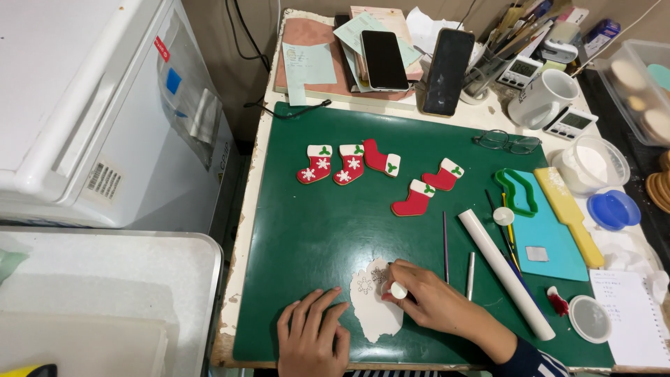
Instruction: Rolling out white fondant and using a small plunger cutter to create decorative shapes for cookies.
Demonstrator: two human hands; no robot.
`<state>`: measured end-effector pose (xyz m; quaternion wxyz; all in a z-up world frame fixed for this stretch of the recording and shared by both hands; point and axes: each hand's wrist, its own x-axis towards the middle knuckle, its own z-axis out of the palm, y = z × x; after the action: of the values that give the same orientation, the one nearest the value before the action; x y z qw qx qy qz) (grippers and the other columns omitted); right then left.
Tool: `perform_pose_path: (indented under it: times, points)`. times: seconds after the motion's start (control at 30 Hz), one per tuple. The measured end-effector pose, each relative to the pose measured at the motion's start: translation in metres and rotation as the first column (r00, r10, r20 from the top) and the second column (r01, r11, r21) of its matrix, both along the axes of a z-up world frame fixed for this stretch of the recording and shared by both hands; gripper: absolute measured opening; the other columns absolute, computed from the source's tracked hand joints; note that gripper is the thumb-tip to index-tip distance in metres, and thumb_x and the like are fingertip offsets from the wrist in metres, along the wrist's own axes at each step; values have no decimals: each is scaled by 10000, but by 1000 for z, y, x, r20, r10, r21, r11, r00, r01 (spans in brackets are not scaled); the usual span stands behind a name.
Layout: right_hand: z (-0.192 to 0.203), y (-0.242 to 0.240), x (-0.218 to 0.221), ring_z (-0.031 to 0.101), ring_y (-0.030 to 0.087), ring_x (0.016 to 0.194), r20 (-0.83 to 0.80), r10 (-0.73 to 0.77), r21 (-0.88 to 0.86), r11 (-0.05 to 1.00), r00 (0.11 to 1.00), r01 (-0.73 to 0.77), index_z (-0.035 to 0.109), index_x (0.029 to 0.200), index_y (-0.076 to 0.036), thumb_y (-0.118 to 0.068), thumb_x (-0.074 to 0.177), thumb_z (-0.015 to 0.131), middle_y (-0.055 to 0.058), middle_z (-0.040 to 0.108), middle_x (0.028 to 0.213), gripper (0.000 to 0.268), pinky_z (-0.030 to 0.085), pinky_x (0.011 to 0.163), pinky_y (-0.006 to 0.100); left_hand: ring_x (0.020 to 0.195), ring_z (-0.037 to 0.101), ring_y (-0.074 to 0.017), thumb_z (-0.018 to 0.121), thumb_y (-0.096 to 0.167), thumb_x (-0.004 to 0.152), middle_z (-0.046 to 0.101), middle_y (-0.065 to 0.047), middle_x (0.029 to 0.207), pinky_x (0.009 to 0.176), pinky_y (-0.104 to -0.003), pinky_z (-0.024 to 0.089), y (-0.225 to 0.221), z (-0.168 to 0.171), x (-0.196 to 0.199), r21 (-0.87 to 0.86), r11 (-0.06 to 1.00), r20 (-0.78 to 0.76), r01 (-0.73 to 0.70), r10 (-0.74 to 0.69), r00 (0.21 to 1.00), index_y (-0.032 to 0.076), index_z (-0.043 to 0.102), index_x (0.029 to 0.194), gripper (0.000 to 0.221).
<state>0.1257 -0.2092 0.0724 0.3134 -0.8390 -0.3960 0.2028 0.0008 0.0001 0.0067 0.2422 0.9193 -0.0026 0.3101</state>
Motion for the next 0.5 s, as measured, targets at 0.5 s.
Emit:
perform_pose_path:
  times: [0.5]
  points:
    - [2,0,-1,610,247,776,8,-34,-27,999,999,34,578,970,-119,-174,1002,650,68,610,896,96,465,676,332,1129,671,-205,595,91,808,750,54,1200,986,-446,454,0,0,0,8,1000,-12,-1,2,1000,239,766,958,271]
